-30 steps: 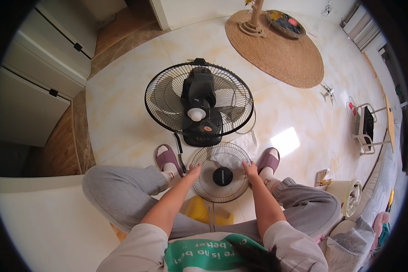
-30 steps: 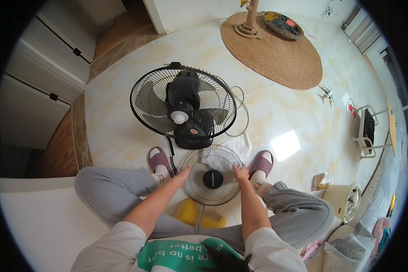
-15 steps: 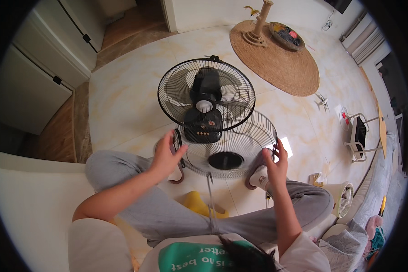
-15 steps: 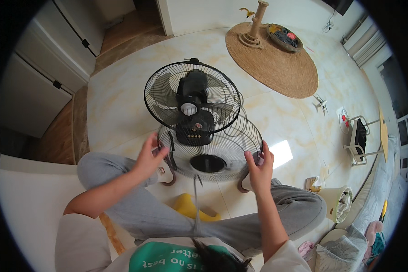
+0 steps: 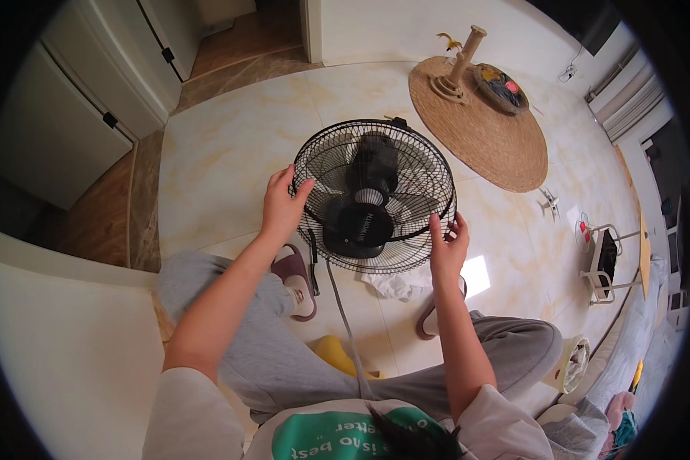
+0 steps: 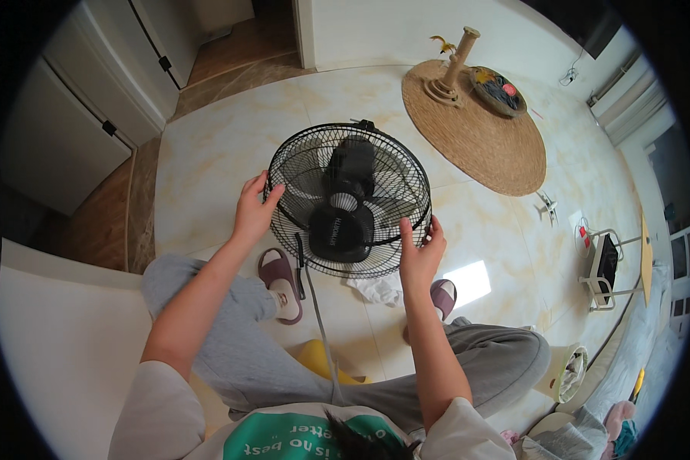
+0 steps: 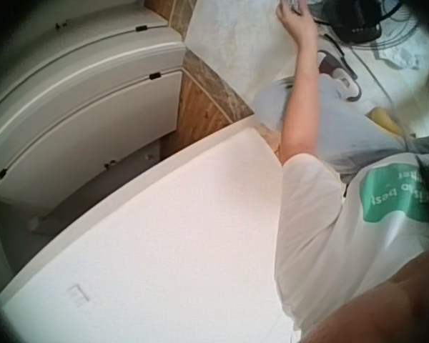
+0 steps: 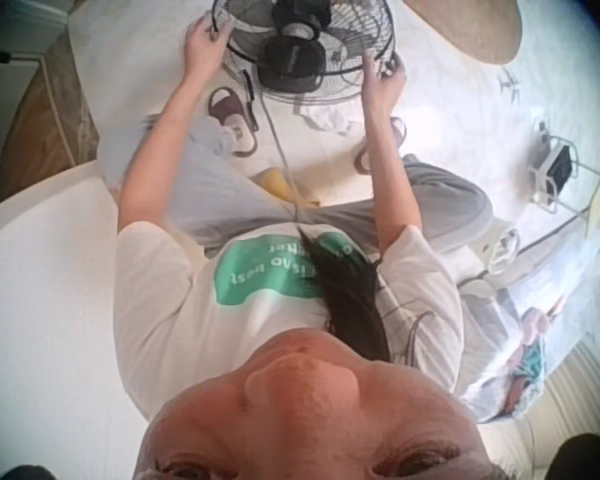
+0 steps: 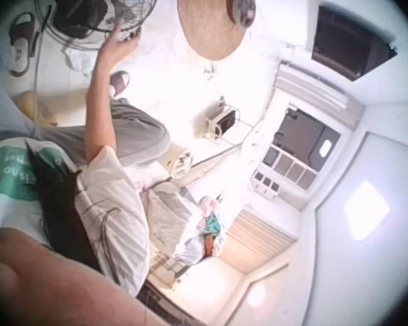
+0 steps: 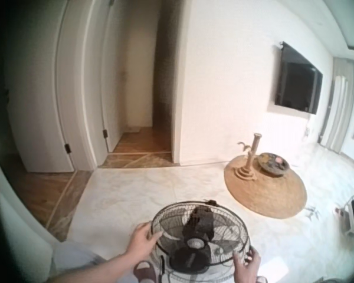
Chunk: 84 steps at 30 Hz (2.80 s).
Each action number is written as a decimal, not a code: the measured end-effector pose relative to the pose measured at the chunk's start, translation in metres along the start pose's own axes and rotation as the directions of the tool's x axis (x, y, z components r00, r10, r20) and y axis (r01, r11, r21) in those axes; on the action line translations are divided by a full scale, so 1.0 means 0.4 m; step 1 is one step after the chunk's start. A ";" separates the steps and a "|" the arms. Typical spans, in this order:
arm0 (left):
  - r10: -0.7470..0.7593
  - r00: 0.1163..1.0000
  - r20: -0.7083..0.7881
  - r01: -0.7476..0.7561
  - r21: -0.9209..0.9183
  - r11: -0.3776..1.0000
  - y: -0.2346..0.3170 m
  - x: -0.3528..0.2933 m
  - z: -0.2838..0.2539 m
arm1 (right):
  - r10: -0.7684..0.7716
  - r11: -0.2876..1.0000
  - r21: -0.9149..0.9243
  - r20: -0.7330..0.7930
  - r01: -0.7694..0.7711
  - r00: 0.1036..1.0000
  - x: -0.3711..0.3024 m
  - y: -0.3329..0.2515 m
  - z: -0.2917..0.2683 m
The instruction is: The person assembles a black table fan on the floor. They attach the rear cage, insert the power cord through the neck, and secure the front cage, then adjust the fan head.
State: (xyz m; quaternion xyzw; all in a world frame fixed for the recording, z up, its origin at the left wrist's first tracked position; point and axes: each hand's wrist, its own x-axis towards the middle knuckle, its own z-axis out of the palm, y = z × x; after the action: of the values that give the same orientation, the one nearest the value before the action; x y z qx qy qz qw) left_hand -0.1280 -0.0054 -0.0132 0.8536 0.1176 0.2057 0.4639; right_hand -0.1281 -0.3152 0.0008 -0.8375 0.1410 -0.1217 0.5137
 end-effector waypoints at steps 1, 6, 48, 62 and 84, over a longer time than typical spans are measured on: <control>-0.010 1.000 -0.002 0.010 -0.011 1.000 0.002 0.002 0.006 | 0.000 1.000 0.000 0.012 0.000 1.000 0.008 -0.004 -0.003; -0.056 0.997 -0.056 0.060 0.075 0.995 0.009 0.001 0.034 | -0.026 1.000 0.002 0.031 0.026 0.999 0.038 -0.006 -0.009; -0.038 0.991 -0.129 0.028 -0.078 0.997 -0.008 0.124 0.124 | -0.078 0.995 -0.079 -0.138 0.068 0.987 0.152 0.033 0.116; -0.038 0.980 -0.194 0.054 0.079 0.995 0.098 0.129 0.116 | -0.171 0.985 -0.054 -0.222 0.163 0.960 0.159 0.076 0.132; -0.162 0.983 -0.090 0.138 -0.231 0.963 0.029 0.200 0.108 | -0.153 0.962 0.218 -0.075 0.166 0.985 0.209 0.112 0.106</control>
State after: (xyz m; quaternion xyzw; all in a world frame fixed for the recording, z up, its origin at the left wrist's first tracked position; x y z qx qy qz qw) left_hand -0.0368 -0.0125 -0.0051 0.7722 0.1828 0.2276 0.5643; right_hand -0.0403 -0.3298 -0.0529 -0.7791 0.0734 -0.2019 0.5890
